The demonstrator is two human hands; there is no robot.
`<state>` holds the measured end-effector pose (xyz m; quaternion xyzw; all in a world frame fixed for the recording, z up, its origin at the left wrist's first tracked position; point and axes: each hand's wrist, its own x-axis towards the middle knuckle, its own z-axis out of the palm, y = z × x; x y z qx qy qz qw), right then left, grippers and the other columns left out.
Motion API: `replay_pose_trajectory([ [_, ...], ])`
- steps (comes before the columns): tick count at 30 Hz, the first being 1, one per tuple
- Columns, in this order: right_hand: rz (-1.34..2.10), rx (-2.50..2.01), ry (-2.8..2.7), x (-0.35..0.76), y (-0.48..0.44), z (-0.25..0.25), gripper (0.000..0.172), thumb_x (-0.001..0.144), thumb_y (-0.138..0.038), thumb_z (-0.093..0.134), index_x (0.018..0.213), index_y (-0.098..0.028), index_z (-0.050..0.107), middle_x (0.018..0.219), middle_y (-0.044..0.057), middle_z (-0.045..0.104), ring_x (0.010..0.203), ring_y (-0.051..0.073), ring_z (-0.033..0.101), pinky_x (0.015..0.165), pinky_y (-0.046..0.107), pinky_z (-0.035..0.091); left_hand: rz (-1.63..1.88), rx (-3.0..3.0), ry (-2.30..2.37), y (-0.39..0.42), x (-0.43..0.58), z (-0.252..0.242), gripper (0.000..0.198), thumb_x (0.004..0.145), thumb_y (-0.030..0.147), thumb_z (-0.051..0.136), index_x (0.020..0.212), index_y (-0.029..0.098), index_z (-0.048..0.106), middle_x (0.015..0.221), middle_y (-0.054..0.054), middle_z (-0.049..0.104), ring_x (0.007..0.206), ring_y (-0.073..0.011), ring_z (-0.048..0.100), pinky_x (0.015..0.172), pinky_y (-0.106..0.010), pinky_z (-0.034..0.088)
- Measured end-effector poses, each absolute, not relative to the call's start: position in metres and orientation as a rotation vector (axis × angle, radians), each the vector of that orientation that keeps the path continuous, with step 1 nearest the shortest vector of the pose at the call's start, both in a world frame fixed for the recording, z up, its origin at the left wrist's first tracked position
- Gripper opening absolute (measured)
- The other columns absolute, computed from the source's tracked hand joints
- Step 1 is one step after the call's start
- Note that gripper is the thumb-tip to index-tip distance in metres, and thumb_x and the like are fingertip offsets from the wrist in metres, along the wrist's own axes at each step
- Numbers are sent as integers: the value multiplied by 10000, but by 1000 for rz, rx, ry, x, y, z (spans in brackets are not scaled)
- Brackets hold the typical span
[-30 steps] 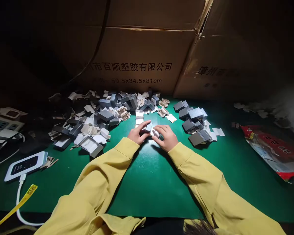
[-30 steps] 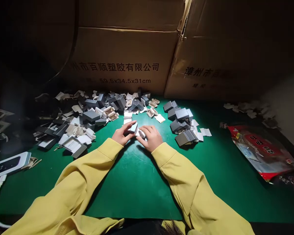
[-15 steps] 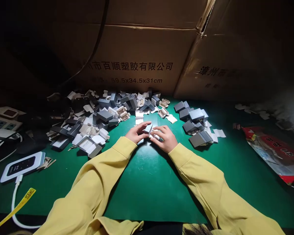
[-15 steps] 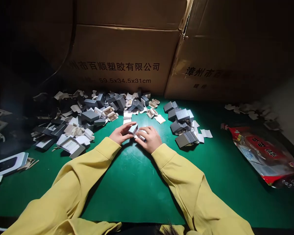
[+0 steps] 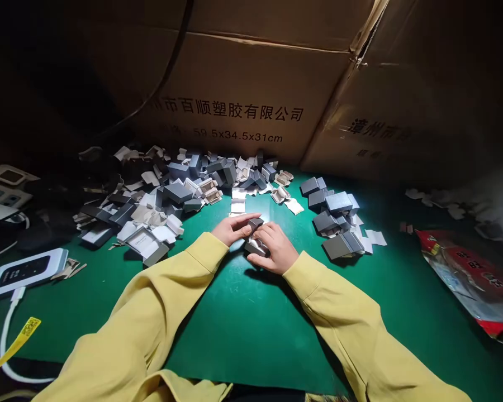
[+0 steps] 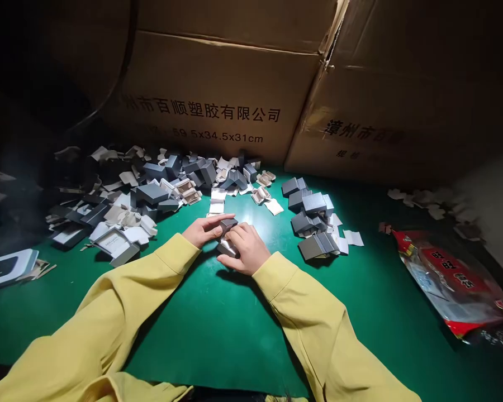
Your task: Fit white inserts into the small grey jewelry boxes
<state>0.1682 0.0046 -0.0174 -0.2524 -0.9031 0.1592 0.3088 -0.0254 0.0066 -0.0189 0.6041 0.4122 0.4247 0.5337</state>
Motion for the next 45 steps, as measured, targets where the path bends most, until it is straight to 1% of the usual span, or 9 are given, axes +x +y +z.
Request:
replay_pose_trajectory([
  [9, 544, -705, -2377, 163, 3, -10, 130, 761, -284, 561, 847, -190, 589, 840, 55, 592, 831, 213, 422, 777, 370, 398, 1071, 1412, 978, -1, -21, -10, 533, 745, 452, 690, 1187, 156, 655, 1120, -114, 686, 1083, -265, 602, 979, -364, 426],
  [21, 439, -682, -2323, 157, -2, -9, 63, 742, -226, 556, 687, -196, 558, 712, 41, 551, 753, 194, 413, 738, 348, 424, 1020, 1351, 896, 1, -26, -15, 625, 707, 428, 732, 1244, 134, 607, 1051, -120, 693, 933, -220, 629, 849, -330, 484],
  [24, 344, -701, -2276, 160, -8, -11, 120, 814, -252, 535, 735, -188, 598, 728, 55, 585, 755, 194, 447, 743, 345, 443, 1016, 1367, 912, 3, -28, -12, 618, 697, 436, 738, 1218, 124, 624, 1035, -125, 694, 938, -217, 622, 844, -318, 474],
  [27, 233, -733, -2274, 164, -14, -15, 177, 880, -274, 495, 855, -177, 640, 834, 79, 646, 807, 200, 498, 768, 347, 459, 1017, 1365, 941, 4, -29, -11, 607, 682, 448, 746, 1189, 130, 643, 1007, -115, 698, 914, -205, 622, 844, -310, 462],
  [35, 51, -876, -2458, 158, -34, -13, 240, 859, -275, 520, 1007, -141, 653, 937, 117, 681, 856, 234, 574, 774, 365, 481, 1062, 1275, 844, 1, -30, -11, 587, 616, 413, 804, 1117, 132, 679, 928, -91, 712, 814, -166, 629, 826, -302, 457],
  [38, 229, -868, -2423, 160, -37, -14, 268, 844, -246, 521, 1062, -157, 650, 1017, 127, 679, 923, 237, 599, 808, 378, 501, 1043, 1269, 877, -1, -31, -9, 579, 594, 400, 818, 1093, 135, 688, 866, -79, 716, 785, -173, 638, 838, -332, 467],
  [41, 654, -892, -2083, 168, -33, -16, 254, 862, -291, 497, 1021, -205, 676, 1082, 99, 676, 996, 216, 615, 836, 369, 525, 1081, 1213, 869, -2, -33, -10, 561, 575, 391, 831, 1067, 157, 694, 924, -91, 719, 865, -205, 651, 882, -365, 466],
  [43, 956, -1025, -1717, 172, -29, -14, 277, 848, -367, 519, 1022, -217, 675, 1084, 87, 671, 944, 197, 633, 730, 332, 559, 1138, 1115, 775, -3, -31, -13, 593, 525, 407, 855, 1052, 191, 688, 1061, -111, 696, 974, -242, 642, 909, -399, 464],
  [45, 1269, -1139, -1416, 174, -26, -10, 350, 785, -440, 588, 1038, -209, 660, 988, 76, 682, 754, 168, 642, 511, 261, 526, 1192, 1009, 672, -6, -26, -17, 638, 477, 426, 873, 1047, 223, 672, 1185, -122, 648, 1076, -276, 611, 936, -442, 453],
])
